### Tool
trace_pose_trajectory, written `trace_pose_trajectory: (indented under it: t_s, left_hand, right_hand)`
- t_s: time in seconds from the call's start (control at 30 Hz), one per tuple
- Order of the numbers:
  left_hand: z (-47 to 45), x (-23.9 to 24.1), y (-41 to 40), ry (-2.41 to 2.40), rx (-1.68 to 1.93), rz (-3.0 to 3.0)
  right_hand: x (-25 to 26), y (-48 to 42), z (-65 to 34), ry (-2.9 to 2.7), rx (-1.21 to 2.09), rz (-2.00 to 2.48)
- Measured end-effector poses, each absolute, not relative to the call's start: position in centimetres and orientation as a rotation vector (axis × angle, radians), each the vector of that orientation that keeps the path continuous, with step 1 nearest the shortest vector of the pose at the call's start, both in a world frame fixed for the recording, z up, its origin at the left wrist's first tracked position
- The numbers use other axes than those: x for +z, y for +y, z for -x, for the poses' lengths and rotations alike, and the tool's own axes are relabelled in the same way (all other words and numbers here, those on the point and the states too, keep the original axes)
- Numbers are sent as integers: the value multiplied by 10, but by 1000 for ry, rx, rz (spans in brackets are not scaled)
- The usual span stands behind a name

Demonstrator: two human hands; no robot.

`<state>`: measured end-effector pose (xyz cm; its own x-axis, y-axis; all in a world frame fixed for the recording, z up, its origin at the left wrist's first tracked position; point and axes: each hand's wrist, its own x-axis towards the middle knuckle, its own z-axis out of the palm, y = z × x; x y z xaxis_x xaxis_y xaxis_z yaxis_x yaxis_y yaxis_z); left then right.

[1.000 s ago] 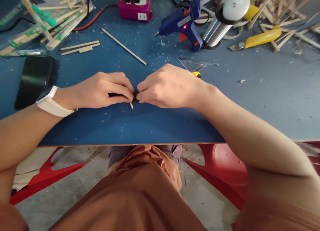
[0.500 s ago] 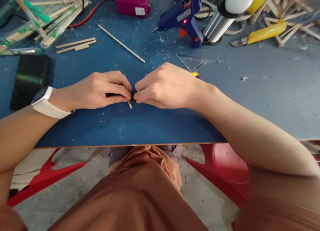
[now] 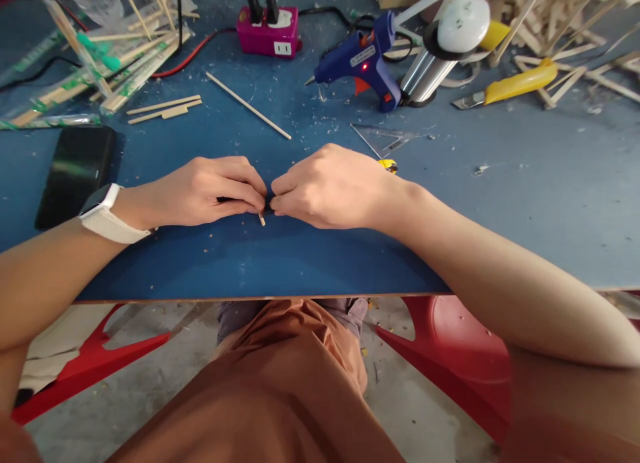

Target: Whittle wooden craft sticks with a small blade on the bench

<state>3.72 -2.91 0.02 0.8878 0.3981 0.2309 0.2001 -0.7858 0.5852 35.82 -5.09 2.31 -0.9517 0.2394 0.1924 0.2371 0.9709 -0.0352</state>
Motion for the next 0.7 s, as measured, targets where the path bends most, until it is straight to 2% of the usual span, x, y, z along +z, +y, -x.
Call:
trace_pose_trajectory:
  t_s: [0.47,0.7]
  left_hand:
    - [-37,0,-29,415,487,-2514]
    - [-36,2,-30,445,478,-2533]
  right_hand:
    - [24,-56,-351,-2996,-78,347]
    - [23,-48,-364,-2882,81,368]
